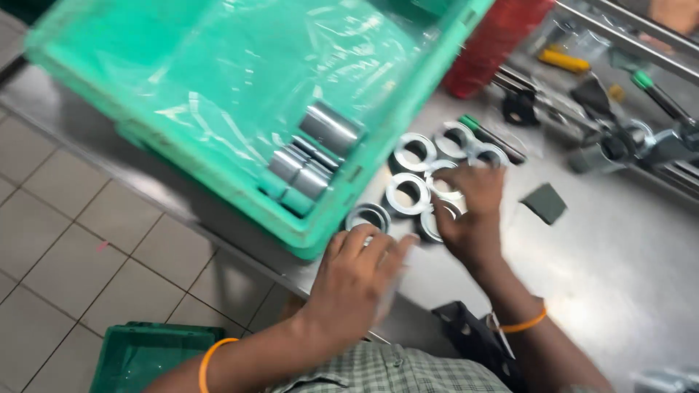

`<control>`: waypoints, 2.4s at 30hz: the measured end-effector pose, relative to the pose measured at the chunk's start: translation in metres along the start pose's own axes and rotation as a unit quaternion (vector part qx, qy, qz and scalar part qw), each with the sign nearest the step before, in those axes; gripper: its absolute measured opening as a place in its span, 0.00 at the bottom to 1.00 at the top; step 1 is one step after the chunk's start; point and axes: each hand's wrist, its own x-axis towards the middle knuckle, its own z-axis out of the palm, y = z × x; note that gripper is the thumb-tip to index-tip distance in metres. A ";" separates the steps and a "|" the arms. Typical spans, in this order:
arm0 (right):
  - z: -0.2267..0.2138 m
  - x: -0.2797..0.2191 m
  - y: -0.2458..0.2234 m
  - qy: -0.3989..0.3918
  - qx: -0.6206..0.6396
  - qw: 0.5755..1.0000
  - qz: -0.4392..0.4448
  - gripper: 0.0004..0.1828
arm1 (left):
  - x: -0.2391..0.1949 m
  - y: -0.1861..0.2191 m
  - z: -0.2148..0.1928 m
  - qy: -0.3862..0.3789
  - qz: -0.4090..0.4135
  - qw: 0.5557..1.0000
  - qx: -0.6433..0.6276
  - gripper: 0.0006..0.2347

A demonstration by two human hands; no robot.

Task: Cleaning and inspecting metal ring components using a cloth and foam pads at a metal table.

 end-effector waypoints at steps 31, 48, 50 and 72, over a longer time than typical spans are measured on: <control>0.026 -0.008 0.185 -0.133 -0.066 0.987 0.064 0.17 | 0.073 -0.050 0.208 -0.147 -0.149 0.955 0.211 0.11; -0.081 0.185 -0.052 -0.190 0.235 0.934 -0.191 0.41 | 0.092 -0.081 -0.108 -0.025 -0.228 0.968 0.105 0.19; -0.036 0.219 -0.079 -0.232 0.146 0.925 -0.263 0.42 | 0.101 -0.128 -0.098 -0.084 -0.281 0.949 0.114 0.17; 0.069 -0.022 0.168 -0.087 -0.229 0.969 -0.006 0.29 | 0.068 -0.016 0.116 -0.023 -0.077 0.988 0.130 0.15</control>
